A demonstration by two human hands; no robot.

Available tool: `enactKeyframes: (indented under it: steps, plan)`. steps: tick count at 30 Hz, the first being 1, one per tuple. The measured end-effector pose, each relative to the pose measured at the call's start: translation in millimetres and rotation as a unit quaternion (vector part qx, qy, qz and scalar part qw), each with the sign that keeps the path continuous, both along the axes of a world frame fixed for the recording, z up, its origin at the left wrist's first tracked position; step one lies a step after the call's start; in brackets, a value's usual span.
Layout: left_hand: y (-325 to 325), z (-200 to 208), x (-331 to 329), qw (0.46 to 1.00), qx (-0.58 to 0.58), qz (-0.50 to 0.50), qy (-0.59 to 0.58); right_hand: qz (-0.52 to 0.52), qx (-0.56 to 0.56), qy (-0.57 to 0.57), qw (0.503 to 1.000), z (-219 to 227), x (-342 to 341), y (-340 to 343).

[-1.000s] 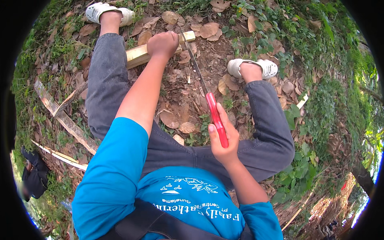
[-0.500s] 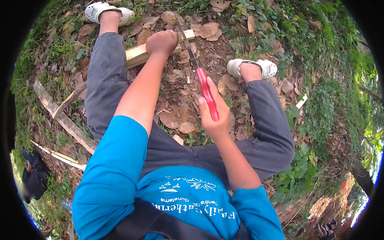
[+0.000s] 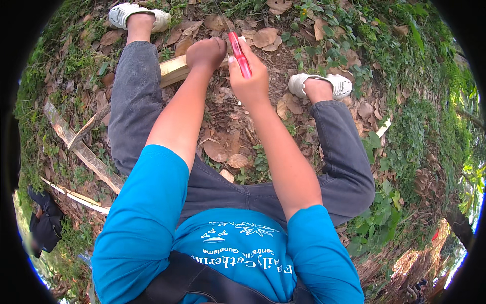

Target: The person sits on the ground and uses a red hand saw to cut a small rectangular piece of wood. They hold the wood steady with their left hand while sawing with their right hand, creating sawdust on the ground.

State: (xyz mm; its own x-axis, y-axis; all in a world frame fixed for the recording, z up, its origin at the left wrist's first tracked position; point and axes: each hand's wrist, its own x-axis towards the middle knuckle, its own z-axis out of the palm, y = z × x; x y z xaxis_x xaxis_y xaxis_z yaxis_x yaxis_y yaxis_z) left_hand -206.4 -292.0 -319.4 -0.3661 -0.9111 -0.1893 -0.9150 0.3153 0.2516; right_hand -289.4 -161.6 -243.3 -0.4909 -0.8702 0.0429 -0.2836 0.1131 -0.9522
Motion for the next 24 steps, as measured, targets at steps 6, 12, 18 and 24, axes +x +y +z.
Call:
enactKeyframes:
  steps: [6,12,18,24]
  plan:
    - [0.4,-11.5,5.1,0.999,-0.035,0.012,0.012,0.024,0.11,-0.034,0.993,86.0,12.4,174.0]
    - [6.6,-3.2,5.1,1.0,-0.017,-0.016,-0.011,0.029,0.072,-0.008,0.997,30.3,5.0,61.2]
    - [-0.6,1.2,0.9,1.0,0.007,-0.013,0.011,0.001,-0.001,-0.001,1.0,-7.5,-1.2,-6.0]
    - [2.0,-9.2,3.0,1.0,-0.016,0.003,0.003,0.027,0.119,-0.033,0.992,89.2,14.1,187.2]
